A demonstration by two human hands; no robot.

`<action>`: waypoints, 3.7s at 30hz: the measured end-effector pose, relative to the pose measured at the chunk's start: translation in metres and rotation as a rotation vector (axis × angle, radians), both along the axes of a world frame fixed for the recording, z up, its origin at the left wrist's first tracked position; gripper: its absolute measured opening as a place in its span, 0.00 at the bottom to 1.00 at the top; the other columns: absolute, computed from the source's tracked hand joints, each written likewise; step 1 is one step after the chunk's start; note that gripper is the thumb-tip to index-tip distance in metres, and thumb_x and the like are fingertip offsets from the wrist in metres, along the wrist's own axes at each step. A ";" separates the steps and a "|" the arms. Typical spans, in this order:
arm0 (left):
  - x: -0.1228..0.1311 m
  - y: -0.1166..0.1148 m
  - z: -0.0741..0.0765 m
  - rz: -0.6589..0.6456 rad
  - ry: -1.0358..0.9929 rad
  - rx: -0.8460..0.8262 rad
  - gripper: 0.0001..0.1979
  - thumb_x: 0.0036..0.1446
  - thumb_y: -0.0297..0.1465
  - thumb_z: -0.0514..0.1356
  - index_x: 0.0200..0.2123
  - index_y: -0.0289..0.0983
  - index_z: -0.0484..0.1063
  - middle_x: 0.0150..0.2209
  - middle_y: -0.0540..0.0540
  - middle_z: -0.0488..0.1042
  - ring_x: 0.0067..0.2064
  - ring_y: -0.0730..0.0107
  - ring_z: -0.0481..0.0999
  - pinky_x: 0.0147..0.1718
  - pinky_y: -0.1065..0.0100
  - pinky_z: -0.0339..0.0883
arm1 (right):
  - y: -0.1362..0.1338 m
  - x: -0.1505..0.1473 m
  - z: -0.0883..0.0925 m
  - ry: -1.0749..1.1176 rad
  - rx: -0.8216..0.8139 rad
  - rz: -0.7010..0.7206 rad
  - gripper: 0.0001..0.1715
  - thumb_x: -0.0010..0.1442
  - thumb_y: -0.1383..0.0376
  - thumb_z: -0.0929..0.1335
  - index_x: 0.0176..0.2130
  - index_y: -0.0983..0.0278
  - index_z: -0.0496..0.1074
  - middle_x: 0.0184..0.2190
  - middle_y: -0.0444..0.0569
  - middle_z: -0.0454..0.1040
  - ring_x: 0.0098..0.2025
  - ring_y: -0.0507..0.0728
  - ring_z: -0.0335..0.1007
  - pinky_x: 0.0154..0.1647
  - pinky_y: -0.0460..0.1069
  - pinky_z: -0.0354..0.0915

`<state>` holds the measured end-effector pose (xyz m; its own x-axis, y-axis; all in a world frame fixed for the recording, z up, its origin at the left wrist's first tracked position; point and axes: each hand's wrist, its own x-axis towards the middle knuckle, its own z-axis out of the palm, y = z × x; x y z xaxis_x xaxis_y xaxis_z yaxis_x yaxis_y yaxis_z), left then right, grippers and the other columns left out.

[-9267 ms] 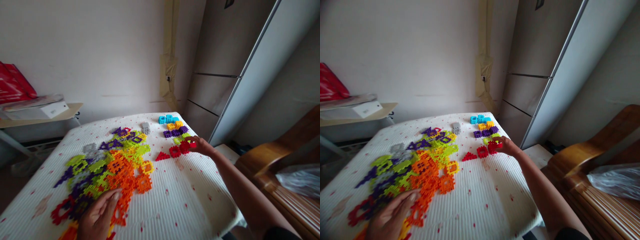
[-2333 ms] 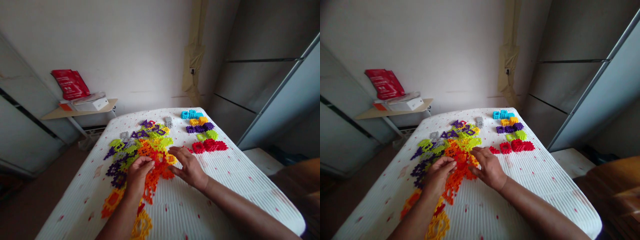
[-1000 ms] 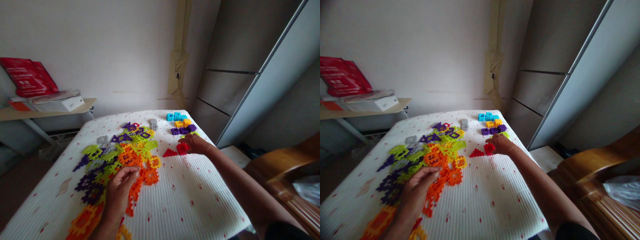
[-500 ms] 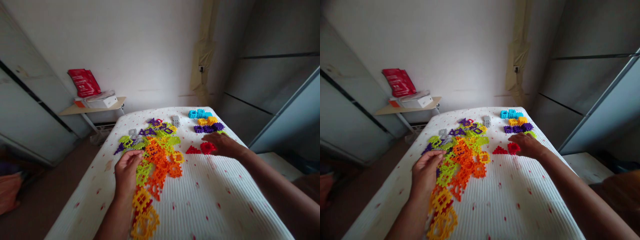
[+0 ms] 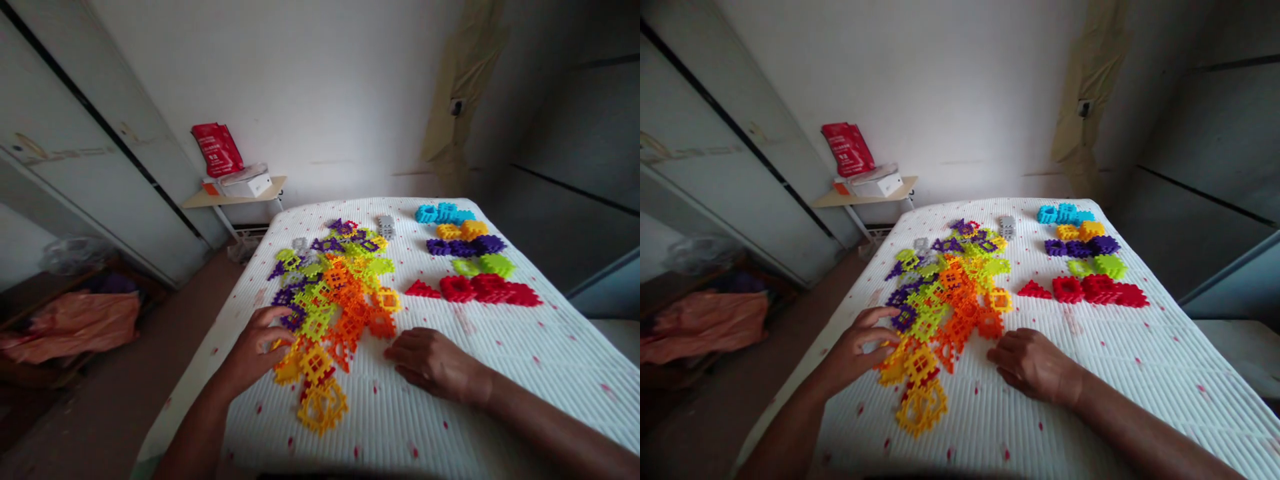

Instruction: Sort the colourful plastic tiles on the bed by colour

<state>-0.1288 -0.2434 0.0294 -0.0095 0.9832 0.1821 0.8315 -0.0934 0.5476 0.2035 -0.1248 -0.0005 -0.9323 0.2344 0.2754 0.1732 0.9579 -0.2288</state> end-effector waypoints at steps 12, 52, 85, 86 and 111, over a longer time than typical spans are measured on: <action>0.032 -0.015 -0.035 -0.204 0.317 0.008 0.15 0.52 0.32 0.59 0.43 0.52 0.74 0.59 0.50 0.60 0.59 0.54 0.55 0.55 0.52 0.53 | -0.015 -0.053 -0.014 -0.070 0.086 0.080 0.11 0.64 0.64 0.60 0.37 0.63 0.70 0.29 0.46 0.69 0.30 0.52 0.62 0.31 0.49 0.56; 0.084 0.052 -0.004 0.172 -0.466 -0.015 0.05 0.45 0.31 0.59 0.28 0.37 0.71 0.25 0.50 0.75 0.28 0.70 0.73 0.28 0.71 0.65 | 0.012 -0.045 0.000 0.428 -0.352 -0.237 0.07 0.60 0.69 0.62 0.37 0.64 0.70 0.32 0.48 0.74 0.34 0.52 0.71 0.34 0.45 0.65; 0.120 0.082 -0.016 0.184 -0.974 -0.101 0.12 0.42 0.38 0.65 0.26 0.34 0.75 0.25 0.47 0.75 0.28 0.70 0.72 0.29 0.71 0.64 | 0.013 -0.038 0.000 0.463 0.294 -0.285 0.09 0.61 0.72 0.60 0.33 0.65 0.67 0.29 0.50 0.72 0.31 0.53 0.65 0.32 0.48 0.62; 0.121 0.082 -0.018 0.196 -0.999 -0.109 0.13 0.41 0.38 0.65 0.26 0.34 0.75 0.25 0.47 0.75 0.28 0.70 0.72 0.30 0.71 0.64 | 0.012 -0.039 -0.001 0.456 0.319 -0.272 0.09 0.61 0.73 0.60 0.34 0.65 0.68 0.29 0.50 0.72 0.31 0.53 0.65 0.32 0.48 0.62; 0.118 0.082 -0.032 0.200 -1.083 -0.202 0.12 0.42 0.39 0.65 0.23 0.35 0.73 0.19 0.53 0.68 0.23 0.76 0.64 0.22 0.73 0.54 | -0.004 -0.050 0.001 0.389 0.422 -0.120 0.07 0.61 0.71 0.63 0.33 0.65 0.70 0.28 0.47 0.73 0.28 0.52 0.64 0.27 0.49 0.58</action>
